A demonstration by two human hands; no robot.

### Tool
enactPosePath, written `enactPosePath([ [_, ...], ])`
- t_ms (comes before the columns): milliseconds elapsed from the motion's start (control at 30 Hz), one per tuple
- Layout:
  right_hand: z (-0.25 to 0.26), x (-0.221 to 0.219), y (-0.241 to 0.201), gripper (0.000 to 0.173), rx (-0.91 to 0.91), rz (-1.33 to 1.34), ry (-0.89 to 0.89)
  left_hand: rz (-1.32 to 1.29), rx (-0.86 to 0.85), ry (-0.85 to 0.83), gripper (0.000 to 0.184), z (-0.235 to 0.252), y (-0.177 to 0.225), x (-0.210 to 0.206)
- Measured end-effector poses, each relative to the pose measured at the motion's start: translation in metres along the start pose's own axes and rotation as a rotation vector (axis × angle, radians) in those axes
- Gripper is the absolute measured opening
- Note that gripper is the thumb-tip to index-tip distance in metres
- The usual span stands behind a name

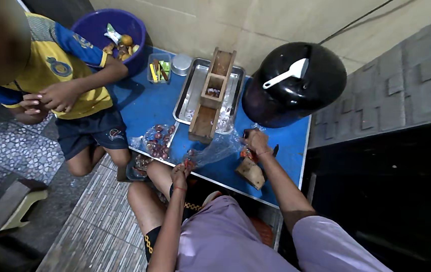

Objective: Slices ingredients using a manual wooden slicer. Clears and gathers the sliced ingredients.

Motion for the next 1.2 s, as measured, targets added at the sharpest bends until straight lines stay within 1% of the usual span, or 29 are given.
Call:
enactPosePath([
  [100,0.001,-0.005,-0.006,0.035,0.027,-0.065,0.022,0.006,0.001,-0.006,0.024,-0.003,0.003,0.001],
  [167,-0.002,-0.006,-0.009,0.028,0.039,-0.087,0.004,0.038,-0.002,-0.013,0.026,-0.007,0.009,0.002],
  [233,-0.003,-0.009,-0.009,0.024,0.035,-0.091,-0.008,0.090,-0.018,-0.033,0.028,-0.012,0.017,0.003],
  [300,-0.003,-0.013,-0.007,0.024,0.042,-0.070,-0.014,0.163,-0.055,-0.055,0.029,-0.019,0.026,0.008],
  [367,-0.004,-0.011,-0.007,0.027,0.033,-0.050,-0.037,0.210,-0.089,-0.069,0.031,-0.024,0.030,0.018],
  [433,-0.010,0.002,-0.008,0.027,0.018,0.024,-0.049,0.222,-0.120,-0.068,0.031,-0.028,0.030,0.034],
  [500,-0.026,0.028,-0.014,0.027,0.020,0.137,-0.008,0.223,-0.176,-0.046,0.031,-0.032,0.032,0.055],
  [600,-0.048,0.060,-0.020,0.026,0.055,0.278,0.107,0.168,-0.232,0.047,0.028,-0.038,0.038,0.090],
  [700,-0.064,0.077,-0.028,0.024,0.130,0.423,0.161,0.120,-0.250,0.127,0.028,-0.044,0.043,0.117],
  [767,-0.085,0.078,-0.050,0.021,0.249,0.550,0.111,0.101,-0.259,0.170,0.027,-0.050,0.047,0.128],
  [833,-0.116,0.067,-0.085,0.022,0.365,0.647,-0.056,0.091,-0.257,0.203,0.026,-0.054,0.049,0.138],
  [900,-0.148,0.044,-0.127,0.022,0.487,0.670,-0.227,0.096,-0.240,0.230,0.027,-0.057,0.047,0.146],
  [967,-0.176,0.013,-0.171,0.020,0.618,0.632,-0.375,0.093,-0.225,0.242,0.028,-0.057,0.044,0.152],
  [1033,-0.196,-0.021,-0.218,0.019,0.737,0.582,-0.454,0.086,-0.221,0.236,0.028,-0.057,0.042,0.155],
  [1133,-0.222,-0.070,-0.287,0.017,0.789,0.444,-0.532,0.066,-0.214,0.232,0.030,-0.055,0.044,0.160],
  [1200,-0.233,-0.097,-0.321,0.023,0.814,0.325,-0.578,0.032,-0.207,0.253,0.030,-0.050,0.046,0.165],
])
Point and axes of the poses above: each hand's wrist, its own z-axis towards the middle knuckle, its own x-axis out of the back of the hand, y = z × x, the point moved 3 cm from there along z, towards the middle knuckle, and after that the axes turned 14 degrees about -x, right-handed, at the moved point
